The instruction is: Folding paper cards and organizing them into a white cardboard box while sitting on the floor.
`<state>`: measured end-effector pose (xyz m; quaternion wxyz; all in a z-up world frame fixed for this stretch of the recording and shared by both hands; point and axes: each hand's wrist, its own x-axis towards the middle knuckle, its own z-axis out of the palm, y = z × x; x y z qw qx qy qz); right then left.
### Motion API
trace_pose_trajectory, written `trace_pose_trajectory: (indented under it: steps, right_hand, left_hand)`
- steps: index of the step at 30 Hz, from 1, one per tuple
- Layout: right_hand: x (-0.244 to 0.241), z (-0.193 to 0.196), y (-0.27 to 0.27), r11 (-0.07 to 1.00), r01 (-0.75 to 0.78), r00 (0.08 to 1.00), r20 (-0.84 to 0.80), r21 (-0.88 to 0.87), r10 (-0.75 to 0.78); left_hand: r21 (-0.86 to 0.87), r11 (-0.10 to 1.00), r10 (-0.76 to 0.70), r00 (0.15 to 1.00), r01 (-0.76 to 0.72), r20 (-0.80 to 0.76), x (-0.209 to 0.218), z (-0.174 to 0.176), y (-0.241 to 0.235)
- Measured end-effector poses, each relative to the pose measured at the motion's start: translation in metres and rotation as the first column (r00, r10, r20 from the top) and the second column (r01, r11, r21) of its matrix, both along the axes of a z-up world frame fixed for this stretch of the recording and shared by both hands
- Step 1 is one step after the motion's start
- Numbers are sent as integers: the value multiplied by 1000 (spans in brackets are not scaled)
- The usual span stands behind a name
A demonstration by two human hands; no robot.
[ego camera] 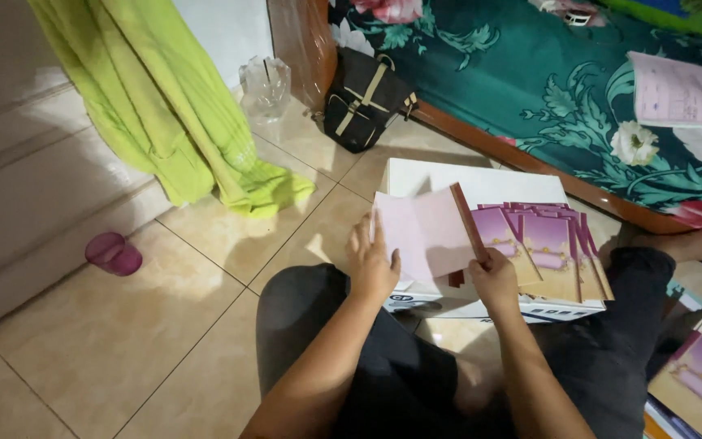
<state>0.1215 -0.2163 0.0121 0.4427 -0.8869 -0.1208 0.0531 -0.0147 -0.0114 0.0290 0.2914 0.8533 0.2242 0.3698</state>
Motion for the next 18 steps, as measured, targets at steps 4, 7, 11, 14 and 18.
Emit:
trace_pose_trajectory:
  steps: [4,7,11,14,18]
  right_hand:
    - [-8,4,2,998,-62,984,166,-3,62]
    - [-47,44,17,939,-342,915,212,-40,342]
    - [-73,66,30,773,-581,760,171,-254,627]
    - [-68,43,29,752,-480,790,150,-452,595]
    - [-75,57,39,777,-399,803,225,-486,552]
  left_hand:
    - [217,951,-136,927,221,-349,22,-44,5]
    - [203,943,-157,890,264,-429,24,-49,1]
    - [-113,967,-254,856,227,-451,28,-46,7]
    - [10,987,-157,930,163,331,14,-18,12]
    - [308,913,-272,962,268,-31,32,-21,1]
